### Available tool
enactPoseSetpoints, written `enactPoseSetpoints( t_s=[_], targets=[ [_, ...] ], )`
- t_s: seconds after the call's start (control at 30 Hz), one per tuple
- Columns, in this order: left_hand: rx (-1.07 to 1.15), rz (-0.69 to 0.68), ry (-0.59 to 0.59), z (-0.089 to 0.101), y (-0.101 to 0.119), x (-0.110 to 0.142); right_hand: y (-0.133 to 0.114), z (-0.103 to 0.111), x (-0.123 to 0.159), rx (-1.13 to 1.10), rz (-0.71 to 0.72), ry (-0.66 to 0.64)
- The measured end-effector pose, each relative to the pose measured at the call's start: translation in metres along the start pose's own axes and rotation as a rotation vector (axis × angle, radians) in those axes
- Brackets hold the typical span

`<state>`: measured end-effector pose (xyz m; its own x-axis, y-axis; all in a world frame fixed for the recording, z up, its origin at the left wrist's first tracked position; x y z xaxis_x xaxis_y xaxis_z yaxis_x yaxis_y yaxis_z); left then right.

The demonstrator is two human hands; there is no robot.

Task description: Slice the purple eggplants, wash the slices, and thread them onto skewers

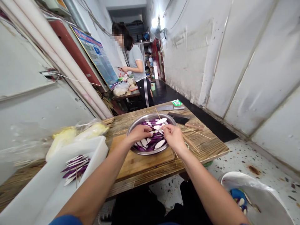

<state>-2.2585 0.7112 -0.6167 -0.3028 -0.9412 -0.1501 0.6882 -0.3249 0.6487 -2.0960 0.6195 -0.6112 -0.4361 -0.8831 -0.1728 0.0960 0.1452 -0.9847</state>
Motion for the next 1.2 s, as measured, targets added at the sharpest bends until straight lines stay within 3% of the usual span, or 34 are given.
enactPoseSetpoints(
  t_s=[0.13, 0.27, 0.37, 0.53, 0.67, 0.73, 0.9, 1.07, 1.2],
  targets=[
    [-0.218, -0.069, -0.058, -0.014, -0.002, -0.001, 0.0, -0.001, 0.0, -0.064, -0.069, -0.023],
    [-0.133, 0.034, -0.094, -0.015, -0.009, -0.008, -0.001, -0.002, 0.0, -0.065, -0.079, -0.043],
    [0.155, 0.198, -0.088, -0.012, -0.012, -0.009, -0.001, -0.002, 0.0, -0.058, -0.069, -0.06],
    [0.889, 0.59, -0.006, -0.014, -0.009, -0.007, -0.001, -0.004, 0.001, -0.073, -0.062, -0.09],
    [1.26, 0.732, 0.108, -0.009, -0.011, -0.009, -0.002, -0.004, 0.001, -0.083, -0.083, -0.101],
    [1.37, 0.802, 0.103, -0.007, -0.014, -0.009, -0.006, -0.003, 0.003, -0.079, -0.093, -0.117],
    [1.553, 0.909, -0.158, -0.011, -0.011, -0.004, -0.018, 0.002, 0.028, 0.089, 0.019, -0.173],
    [1.585, 0.924, -0.092, -0.014, -0.009, -0.003, -0.013, 0.004, 0.06, 0.199, 0.042, -0.239],
    [1.581, 0.942, -0.035, -0.013, -0.009, -0.002, -0.007, 0.002, 0.066, 0.203, 0.046, -0.244]
  ],
)
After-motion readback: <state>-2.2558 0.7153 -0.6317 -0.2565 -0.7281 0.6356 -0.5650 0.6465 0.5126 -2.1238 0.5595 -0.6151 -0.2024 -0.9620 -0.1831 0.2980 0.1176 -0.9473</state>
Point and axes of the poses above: each hand's wrist, its own x-axis away from the middle knuckle, its own z-axis out of the back of the hand, y = z × x, the point moved 4 cm from there along -x, towards the middle knuckle, and after that the axes turned 12 degrees about y, right-handed, at the moved point
